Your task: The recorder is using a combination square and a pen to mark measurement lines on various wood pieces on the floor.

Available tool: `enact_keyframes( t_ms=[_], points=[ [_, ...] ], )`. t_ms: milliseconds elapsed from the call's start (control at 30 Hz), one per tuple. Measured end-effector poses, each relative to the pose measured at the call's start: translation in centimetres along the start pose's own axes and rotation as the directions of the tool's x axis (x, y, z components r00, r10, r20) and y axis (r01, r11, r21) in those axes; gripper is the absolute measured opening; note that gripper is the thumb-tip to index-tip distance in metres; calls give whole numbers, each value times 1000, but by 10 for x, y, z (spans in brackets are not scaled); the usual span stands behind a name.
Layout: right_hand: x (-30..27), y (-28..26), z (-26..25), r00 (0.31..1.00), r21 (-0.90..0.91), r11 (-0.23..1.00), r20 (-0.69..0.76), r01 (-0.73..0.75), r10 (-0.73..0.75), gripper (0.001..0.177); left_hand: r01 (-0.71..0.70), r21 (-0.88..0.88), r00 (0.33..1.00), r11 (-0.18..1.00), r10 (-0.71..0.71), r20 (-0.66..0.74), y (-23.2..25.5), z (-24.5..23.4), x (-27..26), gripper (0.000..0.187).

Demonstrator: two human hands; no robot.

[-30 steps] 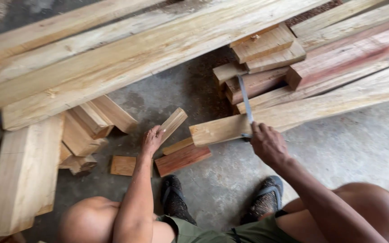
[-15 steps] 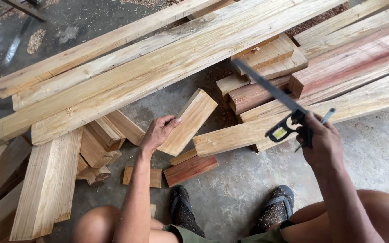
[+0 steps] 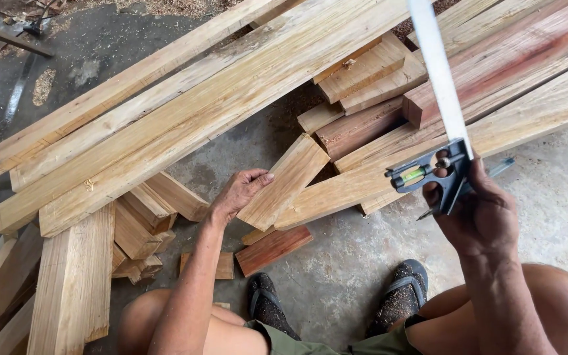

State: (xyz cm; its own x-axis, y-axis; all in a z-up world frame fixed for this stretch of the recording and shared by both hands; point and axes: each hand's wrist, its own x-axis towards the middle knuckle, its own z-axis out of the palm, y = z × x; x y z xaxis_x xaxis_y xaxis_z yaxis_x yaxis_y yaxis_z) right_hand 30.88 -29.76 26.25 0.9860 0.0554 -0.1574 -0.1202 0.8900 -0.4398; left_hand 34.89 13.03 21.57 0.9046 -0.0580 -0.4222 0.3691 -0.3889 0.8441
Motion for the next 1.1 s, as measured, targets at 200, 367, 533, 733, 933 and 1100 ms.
enact_keyframes(
  t_ms=[200, 367, 533, 733, 933, 1100],
  points=[
    [0, -3, -9, 999, -28, 998, -6, 51, -51, 40, -73, 404, 997, 912, 76, 9, 15, 32, 4, 52],
    [3, 2, -11, 995, -3, 999, -97, 36, -37, 33, -309, 732, 900, 607, 435, 20, -35, 102, -16, 40],
    [3, 3, -18, 997, 45, 999, -75, 19, -16, 27, -359, 915, 651, 185, 752, 103, -53, 106, -41, 53],
    [4, 3, -13, 999, 21, 999, 4, 32, -32, 29, -359, 782, 821, 509, 571, 4, -84, 21, -34, 39],
    [14, 16, -3, 990, -58, 997, 133, 52, -44, 21, -220, 632, 891, 743, 416, -179, -61, 39, -22, 53],
    [24, 45, -20, 982, -369, 926, -126, 82, -138, 38, -395, 810, 866, 433, 470, 171, -33, 95, 1, 112]
  ],
)
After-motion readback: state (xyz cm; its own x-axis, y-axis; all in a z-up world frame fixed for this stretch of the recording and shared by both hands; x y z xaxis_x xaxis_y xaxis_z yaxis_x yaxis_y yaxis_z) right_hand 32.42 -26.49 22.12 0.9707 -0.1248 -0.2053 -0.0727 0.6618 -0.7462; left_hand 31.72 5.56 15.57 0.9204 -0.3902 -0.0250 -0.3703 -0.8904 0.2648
